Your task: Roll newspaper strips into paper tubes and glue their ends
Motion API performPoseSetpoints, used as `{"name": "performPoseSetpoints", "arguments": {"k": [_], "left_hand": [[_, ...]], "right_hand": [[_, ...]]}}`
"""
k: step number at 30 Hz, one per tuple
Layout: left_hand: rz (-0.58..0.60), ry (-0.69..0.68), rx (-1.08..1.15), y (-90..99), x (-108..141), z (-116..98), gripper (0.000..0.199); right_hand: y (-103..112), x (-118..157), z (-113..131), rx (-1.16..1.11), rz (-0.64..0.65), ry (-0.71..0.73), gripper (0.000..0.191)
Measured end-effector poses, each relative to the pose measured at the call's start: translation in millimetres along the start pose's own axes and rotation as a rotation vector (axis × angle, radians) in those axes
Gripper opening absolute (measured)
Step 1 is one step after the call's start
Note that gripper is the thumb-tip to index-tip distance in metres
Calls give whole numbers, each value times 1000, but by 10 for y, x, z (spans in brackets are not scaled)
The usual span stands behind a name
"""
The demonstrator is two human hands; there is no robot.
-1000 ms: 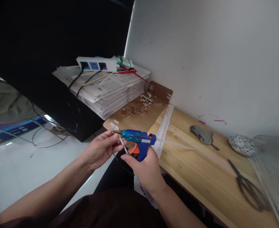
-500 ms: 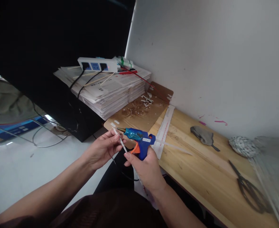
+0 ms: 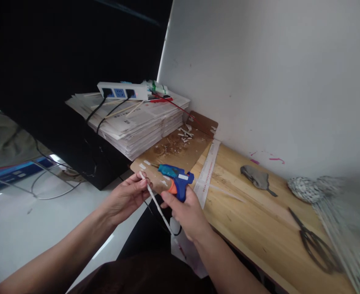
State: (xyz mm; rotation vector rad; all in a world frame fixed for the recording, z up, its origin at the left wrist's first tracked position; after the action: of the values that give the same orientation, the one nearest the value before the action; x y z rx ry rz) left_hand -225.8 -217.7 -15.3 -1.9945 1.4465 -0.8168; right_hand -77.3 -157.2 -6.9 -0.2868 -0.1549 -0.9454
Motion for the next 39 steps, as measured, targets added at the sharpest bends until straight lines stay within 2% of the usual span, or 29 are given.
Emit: {"name": "performPoseSetpoints", "arguments": {"k": [2, 8, 14, 19, 22, 27, 32, 35, 39], "left_hand": [[-12, 10, 5, 26, 16, -15, 19], [-26, 62, -17, 81, 97, -14, 28], [58, 43, -88, 50, 127, -30, 17], [63, 72, -128, 28, 125, 18, 19], [70, 78, -152, 17, 120, 48, 20], [60, 76, -169, -4, 82, 78, 21], [71, 86, -180, -72, 62, 137, 21], [78, 99, -177, -114, 78, 168, 22], [56, 88, -180, -180, 89, 150, 23]], "right_hand": [[76, -179, 61, -54, -42, -2, 36], [130, -820, 90, -155, -42, -218, 7], [-104, -1124, 48, -231, 4, -290, 14], [-115, -1270, 73, -248, -54, -274, 21], [-107, -1251, 115, -221, -40, -306, 24], [-96, -1065, 237, -170, -41, -334, 23], [-78, -924, 333, -186, -137, -319, 26], [-88, -835, 330, -176, -137, -257, 26], [-42, -565, 275, -124, -23, -80, 26]]}}
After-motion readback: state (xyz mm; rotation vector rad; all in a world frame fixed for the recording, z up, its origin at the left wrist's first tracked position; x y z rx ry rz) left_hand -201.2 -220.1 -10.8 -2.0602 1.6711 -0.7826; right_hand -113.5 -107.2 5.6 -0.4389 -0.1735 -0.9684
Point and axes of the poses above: each hand's wrist, its own x-axis away from the middle knuckle, its own y-axis out of the back of the hand, z = x × y, the point moved 5 cm from there along -x, towards the middle knuckle, and after that the axes turned 3 degrees about -x, right-handed, at the moved point
